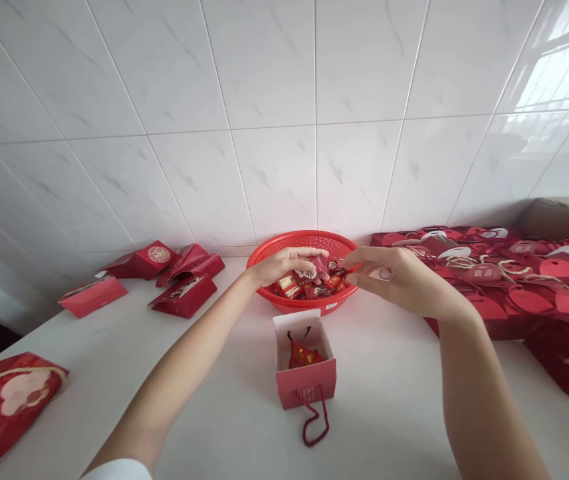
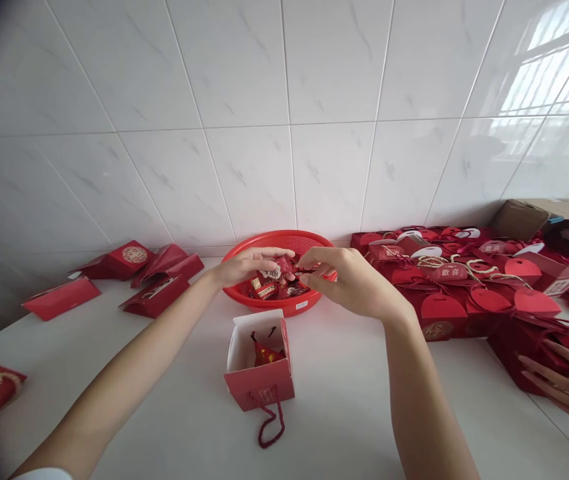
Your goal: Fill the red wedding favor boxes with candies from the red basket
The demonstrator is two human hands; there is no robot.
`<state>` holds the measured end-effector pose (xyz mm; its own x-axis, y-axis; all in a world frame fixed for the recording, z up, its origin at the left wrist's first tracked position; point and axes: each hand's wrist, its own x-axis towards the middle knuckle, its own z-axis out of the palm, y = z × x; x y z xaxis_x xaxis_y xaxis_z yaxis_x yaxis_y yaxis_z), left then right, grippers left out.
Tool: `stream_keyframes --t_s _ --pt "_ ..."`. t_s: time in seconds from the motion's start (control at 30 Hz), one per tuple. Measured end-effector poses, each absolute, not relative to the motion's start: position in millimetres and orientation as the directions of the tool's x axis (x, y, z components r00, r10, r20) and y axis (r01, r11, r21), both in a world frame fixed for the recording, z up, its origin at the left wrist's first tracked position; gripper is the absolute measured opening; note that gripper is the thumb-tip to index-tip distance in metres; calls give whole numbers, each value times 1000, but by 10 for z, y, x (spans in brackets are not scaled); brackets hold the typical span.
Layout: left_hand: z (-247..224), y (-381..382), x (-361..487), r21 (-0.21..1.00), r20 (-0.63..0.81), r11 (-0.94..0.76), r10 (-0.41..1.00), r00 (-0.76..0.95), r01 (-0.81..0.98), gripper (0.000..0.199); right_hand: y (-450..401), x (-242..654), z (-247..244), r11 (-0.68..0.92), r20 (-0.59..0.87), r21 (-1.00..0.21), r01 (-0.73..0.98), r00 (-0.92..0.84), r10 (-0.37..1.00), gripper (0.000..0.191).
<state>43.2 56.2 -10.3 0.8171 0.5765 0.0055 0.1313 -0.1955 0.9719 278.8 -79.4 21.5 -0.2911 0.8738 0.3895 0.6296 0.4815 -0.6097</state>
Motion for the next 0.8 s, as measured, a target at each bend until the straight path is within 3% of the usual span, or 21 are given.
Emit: stream_keyframes --t_s 0.2,0.33,0.43,0.53,0.67,0.73,0.8 --pt "72 129 121 892 -100 -352 456 884 283 44 -827 2676 229 560 300 -598 573 -488 820 21" --pt "85 -83 -40 719 0 -590 528 849 367 21 -829 2586 216 580 216 -597 555 -585 782 25" --pt "52 -206 -94 610 -33 -629 587 809 481 20 -810 2493 176 570 114 -597 564 -643 757 22" --pt "25 -311 -124 573 -130 -602 603 787 555 28 -800 2392 114 565 2 -574 593 -689 725 23" --pt "38 -441 -189 520 -222 -571 628 746 635 64 -839 2309 33 570 -70 -504 648 -689 721 22" --pt "60 -520 -219 499 -230 -589 617 753 635 71 -885 2295 21 588 -52 -499 637 -699 713 24" --pt "84 -611 -234 494 -221 -610 601 768 620 71 -939 2295 37 610 67 -491 622 -671 738 20"
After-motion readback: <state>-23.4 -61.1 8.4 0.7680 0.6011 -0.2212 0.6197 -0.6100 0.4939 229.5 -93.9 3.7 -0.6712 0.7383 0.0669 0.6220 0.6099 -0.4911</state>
